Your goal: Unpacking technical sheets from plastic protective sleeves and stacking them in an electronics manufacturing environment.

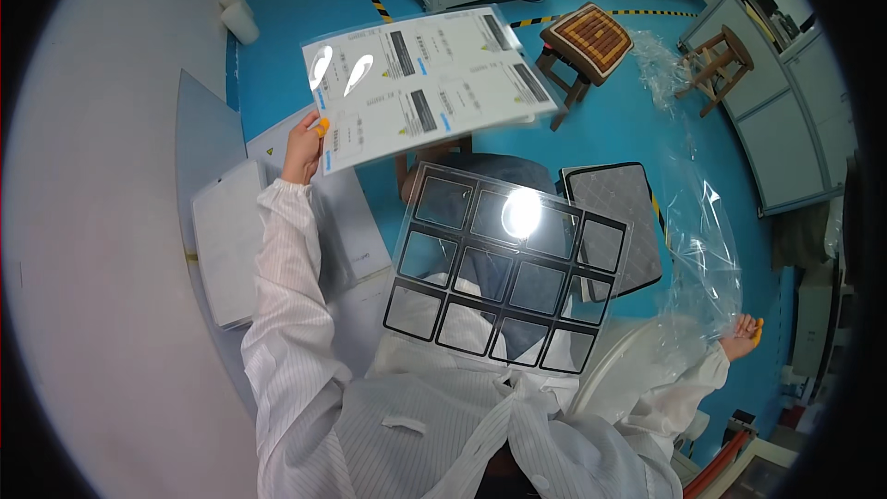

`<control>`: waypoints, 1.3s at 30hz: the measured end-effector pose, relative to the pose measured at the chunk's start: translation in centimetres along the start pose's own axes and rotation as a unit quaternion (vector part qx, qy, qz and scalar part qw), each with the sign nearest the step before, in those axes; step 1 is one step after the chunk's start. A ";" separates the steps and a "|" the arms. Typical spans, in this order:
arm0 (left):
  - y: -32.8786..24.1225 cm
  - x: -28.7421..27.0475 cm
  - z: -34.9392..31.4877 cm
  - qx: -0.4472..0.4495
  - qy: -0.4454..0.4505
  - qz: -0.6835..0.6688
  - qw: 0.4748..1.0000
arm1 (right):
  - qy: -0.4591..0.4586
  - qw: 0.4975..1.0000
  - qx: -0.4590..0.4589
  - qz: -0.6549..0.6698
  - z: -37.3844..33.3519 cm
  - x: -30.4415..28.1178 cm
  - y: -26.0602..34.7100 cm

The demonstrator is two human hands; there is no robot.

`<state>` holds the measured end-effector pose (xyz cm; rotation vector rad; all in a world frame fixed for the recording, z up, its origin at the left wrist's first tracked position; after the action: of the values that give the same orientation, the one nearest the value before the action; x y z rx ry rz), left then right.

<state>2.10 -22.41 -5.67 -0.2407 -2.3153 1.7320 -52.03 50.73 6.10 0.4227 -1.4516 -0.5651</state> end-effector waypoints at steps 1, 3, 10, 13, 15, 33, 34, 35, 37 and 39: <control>0.1 0.5 1.6 0.021 -0.017 0.011 1.000 | -0.001 1.000 -0.003 0.001 -0.2 -0.9 0.7; 0.5 1.9 3.8 0.025 -0.033 0.042 0.998 | 0.066 0.998 -0.004 -0.017 -0.4 -2.0 1.8; 2.3 1.9 7.5 0.027 -0.100 0.102 0.989 | 0.061 0.997 -0.024 -0.047 -3.2 -2.6 3.0; 2.8 1.2 8.7 0.069 -0.122 0.154 0.978 | 0.072 0.995 -0.036 -0.057 -4.6 -1.9 4.0; 2.9 1.2 9.9 0.117 -0.113 0.205 0.965 | -0.003 0.992 -0.064 -0.112 -6.3 -1.1 4.9; -0.6 14.6 1.4 0.194 0.128 0.332 0.914 | 0.070 0.530 0.212 -0.818 -21.5 -28.2 -7.8; -1.6 16.7 -1.8 0.195 0.123 0.336 0.913 | 0.075 0.532 0.214 -0.816 -20.9 -30.6 -9.0; -2.4 19.0 -5.8 0.185 0.203 0.330 0.903 | 0.134 0.529 0.149 -0.824 -20.7 -31.8 -10.3; -3.7 20.1 -13.6 0.146 0.334 0.349 0.863 | 0.215 0.538 0.086 -0.811 -19.7 -31.1 -14.1; -3.6 20.7 -22.1 0.048 0.440 0.374 0.815 | 0.185 0.353 0.354 -0.846 -17.0 -32.1 -20.3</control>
<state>-11.30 2.55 5.64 -1.7043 -1.4685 1.4577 -38.14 52.47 -33.04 2.7106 -0.0936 -1.2224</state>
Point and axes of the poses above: each hand's wrist, its own z-axis towards the middle knuckle, its own x-axis out of the palm, y = z × x, the point moved 6 cm from there along z, towards the middle knuckle, and after that the axes turned 8 degrees about z, right-handed, at the moved point
